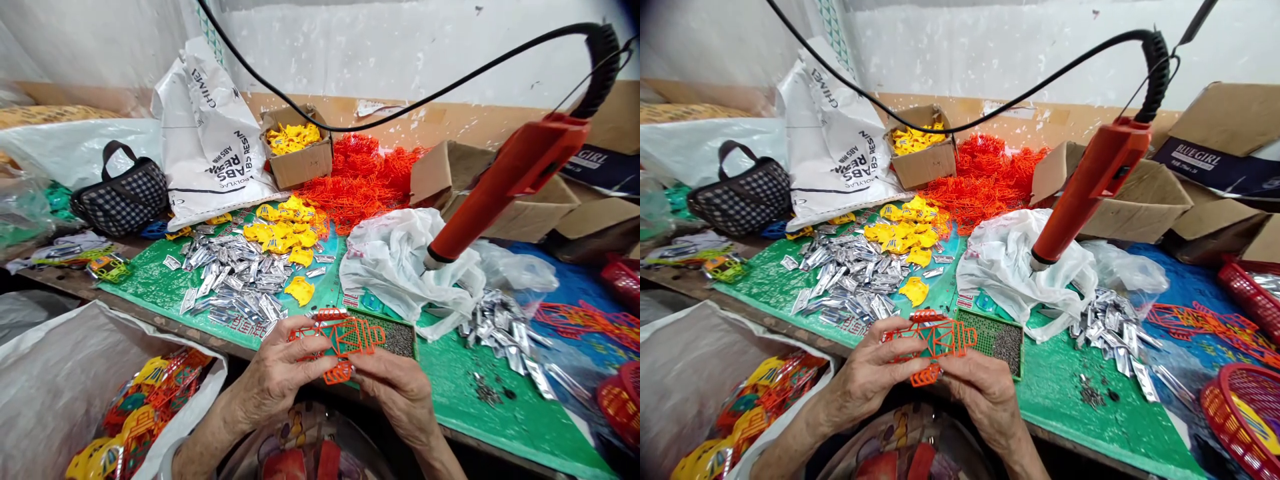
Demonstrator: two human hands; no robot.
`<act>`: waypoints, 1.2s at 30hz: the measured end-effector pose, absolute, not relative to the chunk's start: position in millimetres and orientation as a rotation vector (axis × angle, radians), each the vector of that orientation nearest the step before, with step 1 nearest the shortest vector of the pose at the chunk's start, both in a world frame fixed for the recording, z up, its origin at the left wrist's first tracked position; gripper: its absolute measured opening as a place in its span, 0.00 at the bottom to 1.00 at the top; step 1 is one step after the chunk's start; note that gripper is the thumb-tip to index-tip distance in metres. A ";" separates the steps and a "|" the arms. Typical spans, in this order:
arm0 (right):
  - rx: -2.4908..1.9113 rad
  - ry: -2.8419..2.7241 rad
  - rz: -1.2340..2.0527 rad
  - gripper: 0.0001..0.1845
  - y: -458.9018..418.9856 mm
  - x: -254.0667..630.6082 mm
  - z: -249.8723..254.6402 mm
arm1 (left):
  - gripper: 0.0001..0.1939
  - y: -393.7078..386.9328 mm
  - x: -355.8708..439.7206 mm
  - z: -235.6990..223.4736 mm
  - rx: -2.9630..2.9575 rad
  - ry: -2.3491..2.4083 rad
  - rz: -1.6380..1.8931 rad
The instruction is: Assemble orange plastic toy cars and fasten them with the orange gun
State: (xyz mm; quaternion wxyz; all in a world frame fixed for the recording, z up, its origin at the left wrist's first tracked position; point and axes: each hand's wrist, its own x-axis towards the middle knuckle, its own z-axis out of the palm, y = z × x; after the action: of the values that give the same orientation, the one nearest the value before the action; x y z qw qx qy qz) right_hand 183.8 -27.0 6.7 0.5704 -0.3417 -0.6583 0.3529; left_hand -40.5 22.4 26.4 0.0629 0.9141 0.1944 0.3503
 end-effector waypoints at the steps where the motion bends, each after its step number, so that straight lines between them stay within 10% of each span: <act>1: -0.815 -1.572 0.810 0.19 -26.9 184.2 6.1 | 0.18 22.6 -40.5 26.7 2.749 0.588 1.053; 21: -0.957 -1.135 1.064 0.10 -26.1 169.8 -28.0 | 0.12 -2.3 -12.4 19.5 2.600 1.165 1.519; 36: -1.030 -1.358 0.563 0.12 -29.0 158.6 -28.1 | 0.13 -3.4 -12.0 14.8 2.458 1.115 1.493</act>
State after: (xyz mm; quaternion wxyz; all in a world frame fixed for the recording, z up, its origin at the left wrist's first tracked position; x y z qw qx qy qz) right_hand 158.6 -29.0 -28.1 0.6236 -0.4486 -0.5915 0.2450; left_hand -12.0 -3.4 14.8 0.0285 0.7967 0.3613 0.4837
